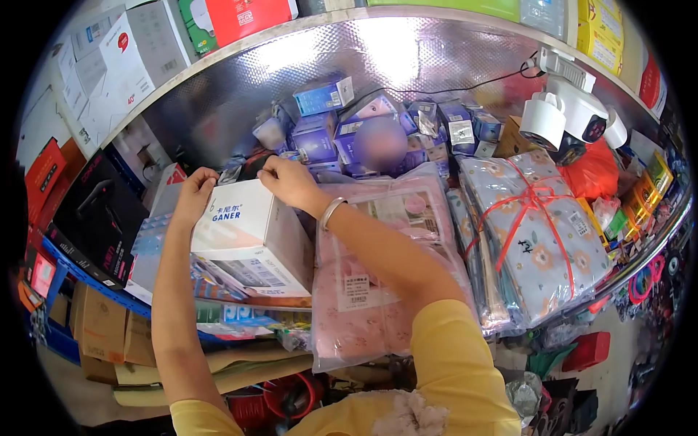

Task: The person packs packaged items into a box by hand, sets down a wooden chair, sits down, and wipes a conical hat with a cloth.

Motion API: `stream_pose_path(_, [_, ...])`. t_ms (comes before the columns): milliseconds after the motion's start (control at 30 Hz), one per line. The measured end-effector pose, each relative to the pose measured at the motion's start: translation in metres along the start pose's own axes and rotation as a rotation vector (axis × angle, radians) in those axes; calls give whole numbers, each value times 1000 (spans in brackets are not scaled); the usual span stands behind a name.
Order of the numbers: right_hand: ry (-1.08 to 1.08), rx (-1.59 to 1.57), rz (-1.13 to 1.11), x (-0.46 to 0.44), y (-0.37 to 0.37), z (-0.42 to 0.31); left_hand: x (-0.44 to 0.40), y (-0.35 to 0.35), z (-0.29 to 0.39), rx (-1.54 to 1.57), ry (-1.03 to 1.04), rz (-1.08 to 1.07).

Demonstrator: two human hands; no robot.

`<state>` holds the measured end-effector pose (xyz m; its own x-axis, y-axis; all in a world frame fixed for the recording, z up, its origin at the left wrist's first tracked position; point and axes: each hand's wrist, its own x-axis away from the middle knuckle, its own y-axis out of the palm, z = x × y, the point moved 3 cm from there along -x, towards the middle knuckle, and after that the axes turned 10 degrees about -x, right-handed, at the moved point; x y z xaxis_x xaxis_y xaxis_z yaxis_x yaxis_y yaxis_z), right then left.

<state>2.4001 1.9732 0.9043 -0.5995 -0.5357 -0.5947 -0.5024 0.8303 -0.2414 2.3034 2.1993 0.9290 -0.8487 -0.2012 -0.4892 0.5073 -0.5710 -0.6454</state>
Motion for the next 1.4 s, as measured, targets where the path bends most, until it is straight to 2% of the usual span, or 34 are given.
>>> stream_pose_path(333, [24, 15, -1, 1, -1, -4, -2, 3, 8, -67, 30, 34])
stream_pose_path(400, [28, 13, 3, 2, 0, -3, -4, 5, 11, -202, 109, 70])
stream_pose_path(533, [38, 6, 7, 4, -1, -4, -2, 5, 16, -224, 206, 102])
stream_pose_path(600, [54, -1, 2, 4, -1, -2, -2, 6, 16, -54, 168, 68])
stream_pose_path(800, [-10, -45, 40, 4, 0, 0, 2, 9, 25, 102, 16, -109])
stream_pose_path(1000, [-16, -51, 31, 5, -1, -2, 2, 10, 24, 66, -65, -207])
stream_pose_path(1100, [1, -51, 25, 5, -2, -3, 0, 12, 26, 1, 18, -199])
stream_pose_path(1233, [3, -42, 42, 4, -1, -1, 0, 11, 28, -39, -20, -220])
stream_pose_path(1400, [19, -39, 44, 4, -1, -2, 0, 11, 29, -169, 36, -201])
